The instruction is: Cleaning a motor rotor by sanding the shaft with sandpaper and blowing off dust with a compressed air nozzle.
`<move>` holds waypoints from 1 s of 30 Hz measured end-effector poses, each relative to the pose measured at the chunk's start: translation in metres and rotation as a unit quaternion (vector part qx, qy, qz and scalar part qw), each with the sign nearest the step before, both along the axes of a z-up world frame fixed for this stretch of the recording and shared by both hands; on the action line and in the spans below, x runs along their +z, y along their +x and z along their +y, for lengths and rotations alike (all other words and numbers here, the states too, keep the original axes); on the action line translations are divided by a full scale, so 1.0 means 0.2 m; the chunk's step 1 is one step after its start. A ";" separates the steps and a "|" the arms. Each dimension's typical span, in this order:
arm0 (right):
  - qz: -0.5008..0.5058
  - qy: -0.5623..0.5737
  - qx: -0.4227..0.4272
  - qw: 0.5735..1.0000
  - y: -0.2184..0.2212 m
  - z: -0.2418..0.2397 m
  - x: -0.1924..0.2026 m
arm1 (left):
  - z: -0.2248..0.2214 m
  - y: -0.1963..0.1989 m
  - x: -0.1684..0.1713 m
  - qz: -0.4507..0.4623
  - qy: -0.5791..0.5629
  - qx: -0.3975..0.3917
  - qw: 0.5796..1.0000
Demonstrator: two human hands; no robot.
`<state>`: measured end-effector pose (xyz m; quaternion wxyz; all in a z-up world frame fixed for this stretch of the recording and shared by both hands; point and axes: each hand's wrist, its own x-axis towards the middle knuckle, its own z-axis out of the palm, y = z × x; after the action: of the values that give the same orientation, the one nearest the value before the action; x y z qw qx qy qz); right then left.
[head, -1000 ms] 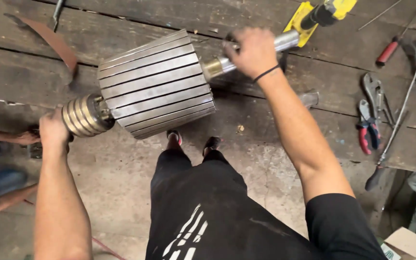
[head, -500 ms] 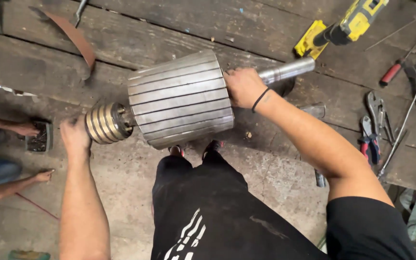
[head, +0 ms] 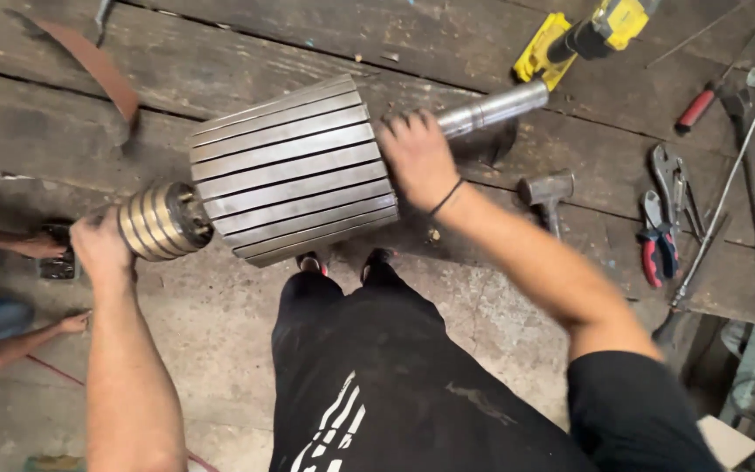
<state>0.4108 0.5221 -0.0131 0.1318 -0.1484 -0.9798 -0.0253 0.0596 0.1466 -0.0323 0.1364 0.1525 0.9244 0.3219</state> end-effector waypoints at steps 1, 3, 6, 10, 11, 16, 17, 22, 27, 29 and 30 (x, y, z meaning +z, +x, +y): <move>-0.003 -0.001 -0.001 1.000 0.08 -0.08 0.00 | 0.02 0.02 0.02 -0.003 -0.001 -0.001 1.000; 0.033 -0.096 -0.003 0.995 0.24 -0.26 0.01 | 0.02 0.07 0.05 -0.033 0.034 0.044 0.998; 0.057 -0.095 0.127 0.986 0.52 -0.31 0.06 | 0.08 0.13 0.15 -0.031 0.044 0.087 0.995; 0.144 -0.200 0.158 0.956 0.56 -0.10 0.20 | -0.06 0.04 -0.07 0.051 0.031 0.027 0.998; 0.111 -0.132 0.103 0.980 0.55 -0.06 0.17 | -0.04 0.04 -0.06 0.048 0.060 0.030 0.997; -0.017 -0.010 0.097 0.995 0.16 0.11 0.16 | 0.01 0.04 -0.03 0.004 0.118 0.071 0.990; -0.018 0.010 0.104 0.994 0.08 0.16 0.12 | -0.01 0.00 -0.08 0.029 0.109 0.055 0.992; -0.282 -0.152 0.099 0.942 -0.20 0.36 0.41 | 0.04 0.01 -0.05 0.021 0.120 0.078 0.989; -0.450 -0.225 -0.029 0.864 -0.14 0.43 0.55 | 0.08 0.00 0.02 -0.006 0.042 0.095 0.995; -0.291 -0.149 -0.011 0.945 0.02 0.42 0.32 | 0.02 -0.10 -0.14 0.029 0.027 0.079 0.996; -0.122 -0.072 0.006 0.990 0.09 0.40 0.20 | -0.04 -0.14 -0.22 0.061 0.010 0.062 0.996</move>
<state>0.4292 0.6022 0.0263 0.0007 -0.1477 -0.9886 0.0279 0.0316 0.1394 -0.0769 0.0578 0.1155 0.9355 0.3290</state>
